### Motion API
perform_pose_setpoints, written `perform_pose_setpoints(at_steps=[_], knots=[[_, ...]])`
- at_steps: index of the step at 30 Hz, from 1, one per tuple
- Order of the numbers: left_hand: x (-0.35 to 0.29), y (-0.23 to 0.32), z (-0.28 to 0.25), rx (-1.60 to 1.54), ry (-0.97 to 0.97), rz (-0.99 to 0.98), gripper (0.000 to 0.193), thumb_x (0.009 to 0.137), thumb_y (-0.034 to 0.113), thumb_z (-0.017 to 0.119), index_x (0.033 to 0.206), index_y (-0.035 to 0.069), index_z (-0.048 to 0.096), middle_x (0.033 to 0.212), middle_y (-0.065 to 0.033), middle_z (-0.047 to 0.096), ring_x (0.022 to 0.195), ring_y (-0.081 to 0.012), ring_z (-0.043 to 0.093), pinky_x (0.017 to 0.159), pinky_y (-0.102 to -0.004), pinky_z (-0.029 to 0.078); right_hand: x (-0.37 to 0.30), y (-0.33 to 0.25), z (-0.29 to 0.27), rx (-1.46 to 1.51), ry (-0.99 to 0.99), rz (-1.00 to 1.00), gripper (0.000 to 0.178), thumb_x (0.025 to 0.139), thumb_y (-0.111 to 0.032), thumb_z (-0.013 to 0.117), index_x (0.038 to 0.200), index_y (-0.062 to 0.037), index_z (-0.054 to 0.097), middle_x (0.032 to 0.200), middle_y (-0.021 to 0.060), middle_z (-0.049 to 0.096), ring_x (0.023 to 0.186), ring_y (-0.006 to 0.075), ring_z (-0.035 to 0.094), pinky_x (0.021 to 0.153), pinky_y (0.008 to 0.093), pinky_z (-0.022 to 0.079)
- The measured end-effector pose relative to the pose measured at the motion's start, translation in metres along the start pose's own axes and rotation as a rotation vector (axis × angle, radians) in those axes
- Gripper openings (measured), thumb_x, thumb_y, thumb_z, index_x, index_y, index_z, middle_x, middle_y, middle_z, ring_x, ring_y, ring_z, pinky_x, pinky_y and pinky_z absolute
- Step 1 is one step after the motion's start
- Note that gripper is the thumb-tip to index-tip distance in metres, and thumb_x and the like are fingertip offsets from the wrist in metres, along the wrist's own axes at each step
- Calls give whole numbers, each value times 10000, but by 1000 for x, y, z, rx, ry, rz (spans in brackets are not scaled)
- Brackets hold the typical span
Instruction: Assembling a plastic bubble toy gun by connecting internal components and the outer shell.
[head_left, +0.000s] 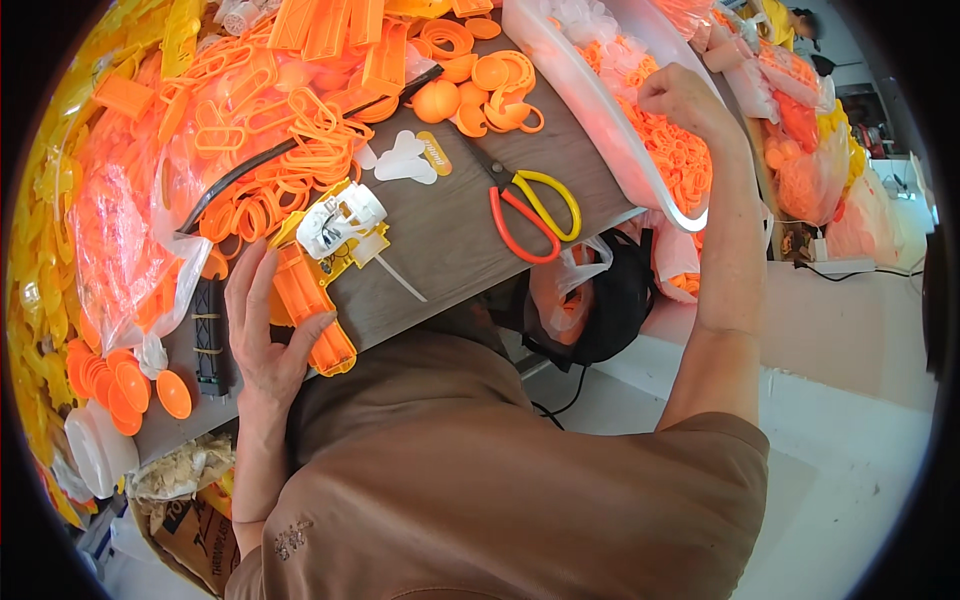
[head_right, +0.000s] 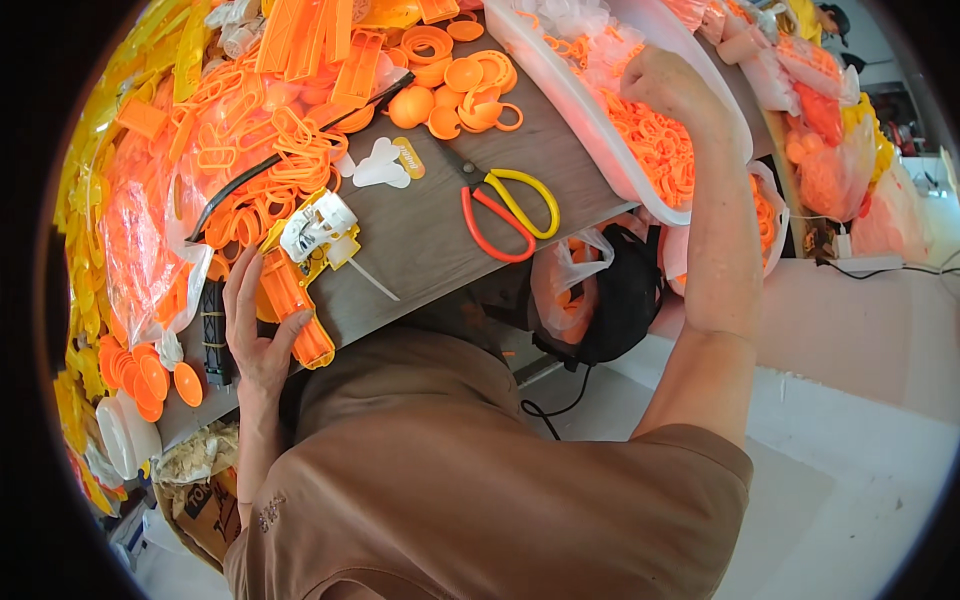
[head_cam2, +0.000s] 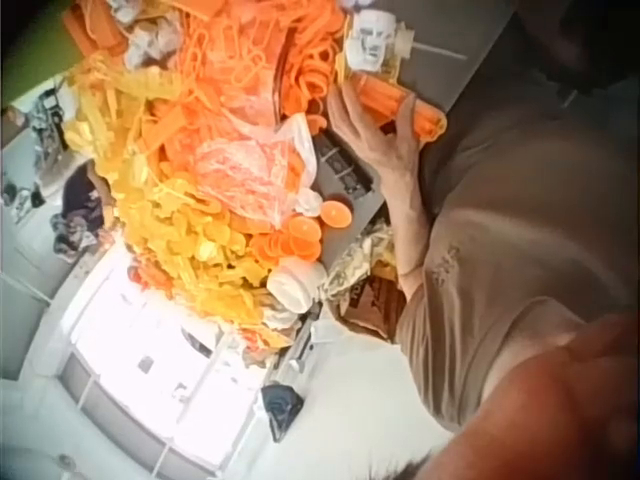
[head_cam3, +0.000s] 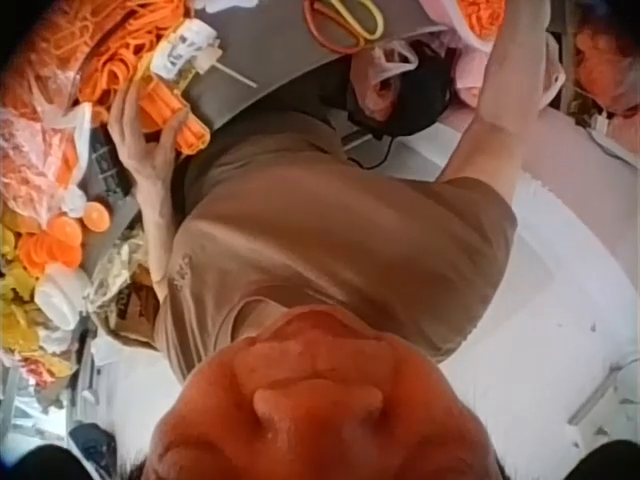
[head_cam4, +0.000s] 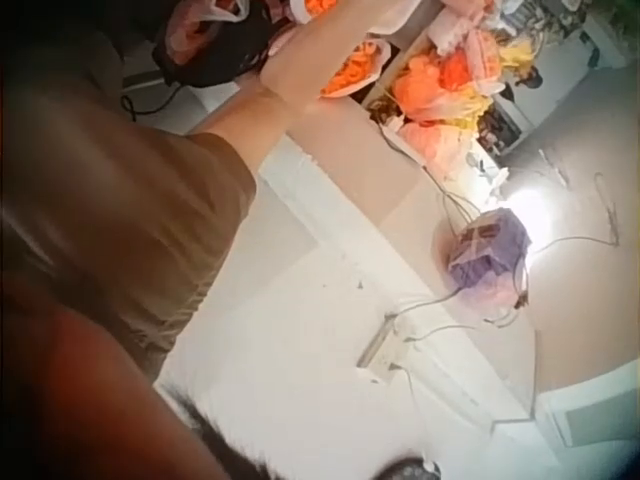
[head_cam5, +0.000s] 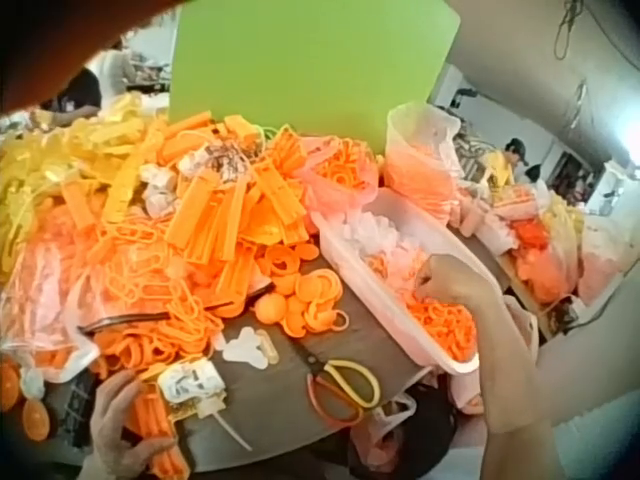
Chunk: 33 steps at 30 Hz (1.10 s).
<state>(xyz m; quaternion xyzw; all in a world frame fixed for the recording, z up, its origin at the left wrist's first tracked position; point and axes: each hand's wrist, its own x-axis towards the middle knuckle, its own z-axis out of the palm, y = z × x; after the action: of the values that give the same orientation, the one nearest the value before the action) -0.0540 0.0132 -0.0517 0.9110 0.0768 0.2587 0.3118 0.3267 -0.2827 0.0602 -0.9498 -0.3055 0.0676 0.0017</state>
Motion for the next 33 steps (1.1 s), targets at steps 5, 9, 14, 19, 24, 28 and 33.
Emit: perform_pose_setpoints(at_steps=[5, 9, 14, 19, 24, 28, 33], knots=[[1, -2, 0, -3, 9, 22, 687, 654, 181, 789, 1244, -19, 498, 1308, -197, 462, 1199, -346, 449, 992, -417, 369, 3, 0, 31, -18, -19, -29, 187, 753, -137, 563, 735, 41, 618, 640, 149, 592, 625, 217, 569, 620, 359, 439], [3, -2, 1, -15, 32, 52, 694, 652, 212, 794, 1239, -17, 503, 1291, -200, 469, 1183, -350, 458, 978, -417, 381, 3, 27, 33, -19, 9, -48, 207, 769, -144, 559, 765, 54, 620, 637, 145, 585, 621, 200, 560, 607, 361, 425], [1, -2, 1, -11, 41, 21, 675, 651, 208, 799, 1223, -10, 515, 1280, -194, 474, 1171, -353, 461, 967, -424, 391, 2, 13, 37, 137, -21, -18, 189, 774, -141, 571, 720, 39, 585, 579, 88, 514, 555, 146, 496, 551, 329, 403], [2, -1, 1, -15, 50, 46, 668, 663, 223, 793, 1228, 1, 514, 1284, -181, 475, 1176, -348, 457, 968, -425, 396, 6, 16, 38, 72, -115, 138, 182, 793, -135, 582, 844, 28, 647, 678, 62, 586, 616, 120, 522, 595, 297, 429], [2, -1, 0, -17, 47, 52, 669, 658, 200, 794, 1231, -4, 514, 1283, -187, 476, 1171, -352, 463, 970, -419, 390, -4, 11, 37, 199, 94, -91, 218, 796, -143, 571, 903, 31, 647, 745, 92, 649, 684, 172, 585, 642, 328, 460], [0, -1, 0, -2, 42, 25, 671, 653, 178, 790, 1236, -6, 514, 1284, -191, 478, 1170, -343, 468, 967, -410, 389, 10, 3, 47, 5, 21, -91, 196, 786, -142, 559, 889, -10, 661, 772, 156, 649, 722, 272, 617, 684, 362, 473], [1, -1, 1, -13, 25, 21, 674, 655, 143, 779, 1256, 10, 502, 1298, -187, 468, 1179, -335, 462, 979, -405, 383, 1, -6, 38, 55, 2, 48, 201, 755, -96, 553, 899, -1, 658, 822, 183, 649, 778, 282, 623, 709, 371, 475]])
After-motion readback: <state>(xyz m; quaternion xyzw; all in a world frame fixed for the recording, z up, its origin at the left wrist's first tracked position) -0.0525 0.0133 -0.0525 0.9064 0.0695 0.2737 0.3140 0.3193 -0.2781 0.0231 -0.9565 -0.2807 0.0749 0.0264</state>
